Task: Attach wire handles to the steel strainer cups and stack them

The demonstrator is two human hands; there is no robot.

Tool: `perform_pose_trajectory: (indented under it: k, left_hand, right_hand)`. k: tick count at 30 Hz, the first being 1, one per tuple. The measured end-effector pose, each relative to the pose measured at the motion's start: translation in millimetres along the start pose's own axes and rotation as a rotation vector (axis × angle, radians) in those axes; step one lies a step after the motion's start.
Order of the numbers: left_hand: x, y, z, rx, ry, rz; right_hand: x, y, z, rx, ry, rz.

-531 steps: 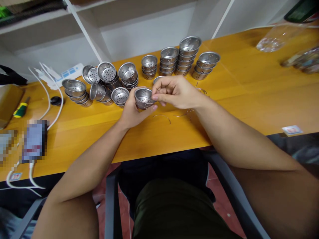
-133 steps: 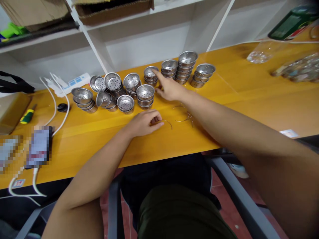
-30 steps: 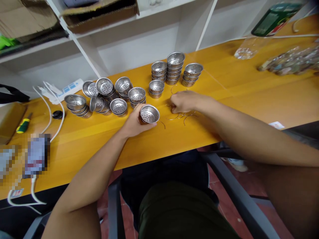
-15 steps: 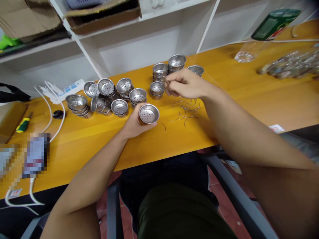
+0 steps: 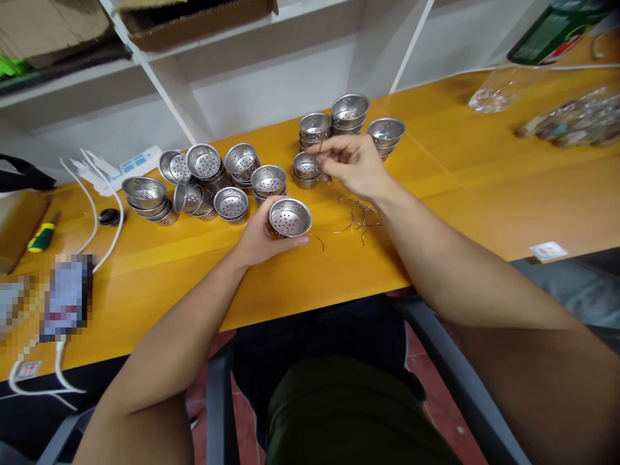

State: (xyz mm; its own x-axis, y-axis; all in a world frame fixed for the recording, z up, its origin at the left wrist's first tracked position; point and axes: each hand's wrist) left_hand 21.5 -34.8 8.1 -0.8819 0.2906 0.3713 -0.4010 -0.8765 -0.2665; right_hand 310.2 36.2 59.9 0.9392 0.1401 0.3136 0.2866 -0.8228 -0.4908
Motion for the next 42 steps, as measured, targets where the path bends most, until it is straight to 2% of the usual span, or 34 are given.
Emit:
perform_pose_trajectory:
  k: [7,10,13,18,24,30,34,38,42]
  left_hand:
    - [4,-2,0,-0.058,-0.023,0.02]
    - [6,-2,-2,-0.074,-0.061,0.051]
    - [6,-2,-6,-0.058,-0.079,0.047]
    - [1,-2,-16,-0.093,-0.007,0.061]
    - [-4,-4,-28,-0.143,0.071,0.054]
    - [-2,-4,-30,-0.177,0.113,0.064]
    - [0,-3,-29,-0.143,0.119,0.053]
    - [-1,-4,-29,-0.145,0.108,0.063]
    - [0,-5,-28,-0.165,0.086,0.066]
  right_hand:
    - [-7,-2,5,0.051,0.091,0.03]
    - [-13,-3,10,0.088,0.005,0.038]
    - [-18,-4,11,0.167,-0.143,-0.01]
    - [-23,1,0,0.227,-0.247,-0.085]
    - [-29,9,-3,0.261,-0.167,-0.12]
    - [-31,10,8,0.32,0.017,-0.063]
    - [-26,9,1,0.281,-0.057,-0.069]
    - [-32,13,-11,0.319,-0.131,-0.096]
    - [-42,17,-14,0.339,-0.055,-0.123]
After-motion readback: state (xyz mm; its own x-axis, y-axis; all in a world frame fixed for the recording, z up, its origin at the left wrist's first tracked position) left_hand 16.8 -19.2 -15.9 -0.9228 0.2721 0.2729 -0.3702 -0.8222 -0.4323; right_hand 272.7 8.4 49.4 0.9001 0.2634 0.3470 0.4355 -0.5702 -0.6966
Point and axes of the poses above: each hand's wrist, its own y-axis away from the middle knuckle, its own x-axis out of the back of the hand, z = x × y, and after that the axes turned 10 degrees about x, right-handed
